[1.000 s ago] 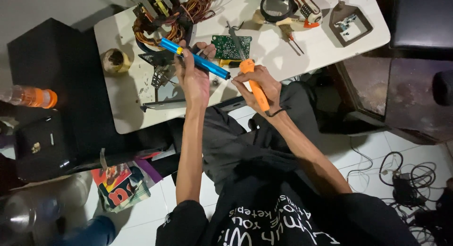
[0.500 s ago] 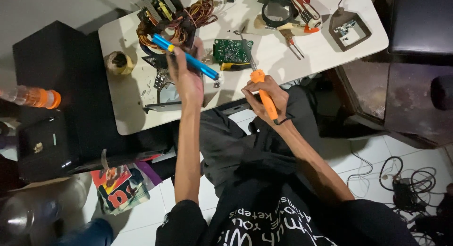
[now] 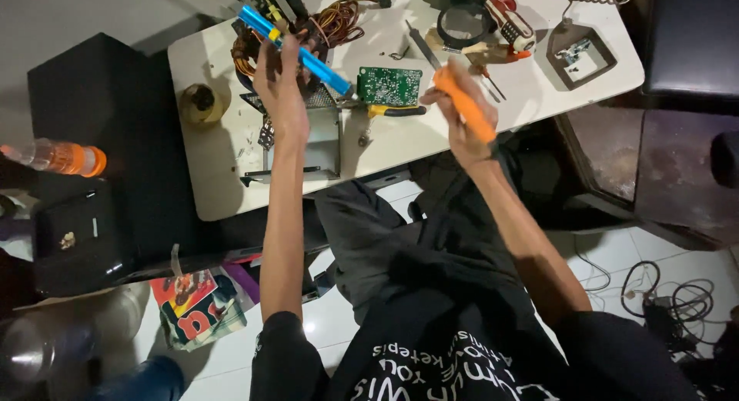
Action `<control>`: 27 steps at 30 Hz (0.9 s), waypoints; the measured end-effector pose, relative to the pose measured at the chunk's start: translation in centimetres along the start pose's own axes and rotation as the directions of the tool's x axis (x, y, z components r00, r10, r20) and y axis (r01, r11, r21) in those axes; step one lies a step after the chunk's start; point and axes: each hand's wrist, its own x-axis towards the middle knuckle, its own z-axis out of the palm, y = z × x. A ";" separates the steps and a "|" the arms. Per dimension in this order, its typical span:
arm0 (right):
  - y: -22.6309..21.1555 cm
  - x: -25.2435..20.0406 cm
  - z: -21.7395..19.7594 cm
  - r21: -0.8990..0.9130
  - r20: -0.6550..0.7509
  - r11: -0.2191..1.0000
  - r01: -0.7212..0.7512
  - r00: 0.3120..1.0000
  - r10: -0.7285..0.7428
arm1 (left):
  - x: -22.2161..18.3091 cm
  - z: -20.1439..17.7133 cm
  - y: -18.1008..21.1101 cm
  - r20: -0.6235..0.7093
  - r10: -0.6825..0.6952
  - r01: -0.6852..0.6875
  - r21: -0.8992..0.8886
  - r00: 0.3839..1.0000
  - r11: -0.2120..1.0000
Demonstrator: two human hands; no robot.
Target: The person is desoldering components from a printed circuit board using a soldering iron and a manual desoldering pump.
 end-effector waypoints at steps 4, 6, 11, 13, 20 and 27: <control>1.1 2.4 -0.5 -0.235 -0.030 0.972 -0.004 1.000 -0.003 | 0.4 0.5 0.2 0.021 0.069 -0.069 0.044 0.997 0.997; 2.3 3.1 -0.3 0.075 -0.068 0.996 -0.048 0.996 0.053 | 0.4 1.2 0.9 0.007 0.120 -0.119 0.227 0.993 0.967; 4.2 4.8 0.3 0.202 -0.195 0.966 -0.163 0.960 0.203 | 0.3 1.3 0.9 0.002 0.194 -0.185 0.314 0.981 0.931; 4.7 4.7 0.6 0.239 -0.213 0.960 -0.147 0.956 0.200 | -0.2 1.3 1.0 -0.011 0.199 -0.182 0.362 0.980 0.914; 4.9 4.1 0.8 0.176 -0.202 0.974 -0.145 0.963 0.179 | -1.7 1.1 0.6 0.016 0.326 -0.285 0.524 0.945 0.802; 4.1 4.6 1.3 0.062 -0.026 0.998 0.003 1.000 -0.001 | -1.9 0.4 -0.6 0.027 0.347 -0.315 0.490 0.937 0.813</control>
